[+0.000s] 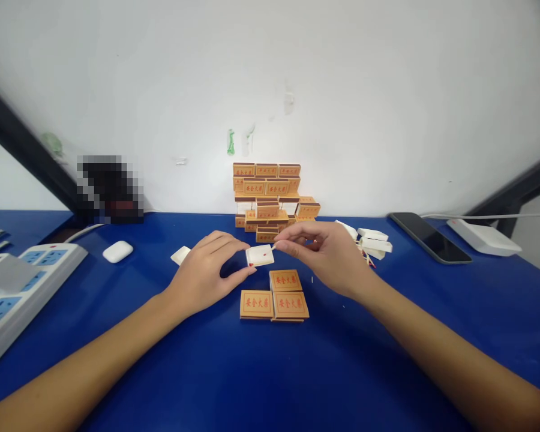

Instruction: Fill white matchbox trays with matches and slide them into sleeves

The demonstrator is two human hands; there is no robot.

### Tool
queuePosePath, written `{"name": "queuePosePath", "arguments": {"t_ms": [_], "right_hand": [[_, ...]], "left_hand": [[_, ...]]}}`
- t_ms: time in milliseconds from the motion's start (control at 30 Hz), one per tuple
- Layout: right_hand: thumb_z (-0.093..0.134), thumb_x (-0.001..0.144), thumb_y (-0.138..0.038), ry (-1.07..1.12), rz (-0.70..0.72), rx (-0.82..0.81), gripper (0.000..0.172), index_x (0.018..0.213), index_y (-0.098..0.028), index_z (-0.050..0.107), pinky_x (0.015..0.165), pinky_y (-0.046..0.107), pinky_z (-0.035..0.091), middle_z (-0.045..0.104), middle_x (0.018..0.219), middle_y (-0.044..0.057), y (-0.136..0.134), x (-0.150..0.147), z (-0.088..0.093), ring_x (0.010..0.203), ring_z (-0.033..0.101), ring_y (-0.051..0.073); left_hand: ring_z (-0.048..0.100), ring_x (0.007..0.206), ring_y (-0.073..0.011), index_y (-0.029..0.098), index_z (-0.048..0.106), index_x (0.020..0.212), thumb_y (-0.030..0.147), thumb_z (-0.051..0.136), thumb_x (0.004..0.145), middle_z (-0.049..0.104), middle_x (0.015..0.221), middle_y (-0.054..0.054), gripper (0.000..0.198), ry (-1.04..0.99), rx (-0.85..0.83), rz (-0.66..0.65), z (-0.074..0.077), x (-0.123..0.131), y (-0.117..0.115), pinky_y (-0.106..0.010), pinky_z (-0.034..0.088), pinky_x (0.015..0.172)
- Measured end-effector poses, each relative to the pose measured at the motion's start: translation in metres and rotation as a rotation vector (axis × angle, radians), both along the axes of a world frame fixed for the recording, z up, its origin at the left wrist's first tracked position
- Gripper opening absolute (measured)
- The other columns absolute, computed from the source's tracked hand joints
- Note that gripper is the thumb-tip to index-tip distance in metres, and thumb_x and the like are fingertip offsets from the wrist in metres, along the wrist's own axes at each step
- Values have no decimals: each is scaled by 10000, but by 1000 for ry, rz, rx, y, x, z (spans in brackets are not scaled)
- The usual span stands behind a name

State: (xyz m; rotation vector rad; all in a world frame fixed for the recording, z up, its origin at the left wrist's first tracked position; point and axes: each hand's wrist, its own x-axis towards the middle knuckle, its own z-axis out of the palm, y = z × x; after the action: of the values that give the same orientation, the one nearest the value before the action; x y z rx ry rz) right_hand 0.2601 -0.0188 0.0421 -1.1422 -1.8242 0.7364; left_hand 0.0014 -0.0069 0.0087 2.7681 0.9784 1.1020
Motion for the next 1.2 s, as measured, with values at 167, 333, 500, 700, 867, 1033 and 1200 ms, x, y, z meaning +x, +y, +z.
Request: {"name": "queuePosePath", "arguments": {"t_ms": [167,333,500,700,867,1033,1200], "right_hand": [[810,886,-293,39,-19,89,21,892,-290,830,663,339,455,736,1002,25,3,-17,-15,842,622,185],[821,872,-332,105,-54,64,42,896,-302,837,763,378,518,722,1109,56,4,-19,-23,1051,662,238],[766,912,-314,11,-21,111,60,927,-286,817,787,384,541,727,1173,67,0,-14,-21,1093,671,243],[681,972,-375,-306,-97,255,168,918,-249,779,653,344,488,744,877,41,8,44,0,733,635,179],[705,915,-453,-569,-152,79,233,834,-249,786,513,324,381,667,665,18,19,83,3,557,526,163],[720,893,-392,-661,-129,57,177,798,-243,740,609,348,430,712,793,42,22,67,-16,672,604,198],[673,914,-296,-732,-115,70,160,768,-231,672,660,372,436,691,793,58,22,57,-34,744,625,240]], "left_hand": [[693,1012,-249,177,679,1173,320,787,952,770,1072,-83,285,-49,44,-15,2,1,-2,-443,576,929],[694,1019,-241,182,684,1185,315,799,944,773,1088,-84,298,-99,70,-25,4,4,-4,-423,584,925],[695,1021,-235,174,685,1177,305,801,943,775,1089,-83,292,-100,79,-20,4,4,-4,-418,585,926],[691,1029,-244,184,695,1157,323,795,947,769,1081,-76,271,-56,25,37,0,-1,0,-431,588,924],[688,1030,-253,197,702,1136,335,790,947,768,1077,-74,250,-33,-70,54,-4,-2,3,-445,595,907],[690,1023,-264,198,702,1134,338,774,956,766,1064,-77,238,-2,-92,35,-5,-2,5,-464,594,908],[690,1033,-264,198,706,1142,334,772,958,765,1063,-80,238,2,-102,19,-5,-1,3,-458,593,910]]}}
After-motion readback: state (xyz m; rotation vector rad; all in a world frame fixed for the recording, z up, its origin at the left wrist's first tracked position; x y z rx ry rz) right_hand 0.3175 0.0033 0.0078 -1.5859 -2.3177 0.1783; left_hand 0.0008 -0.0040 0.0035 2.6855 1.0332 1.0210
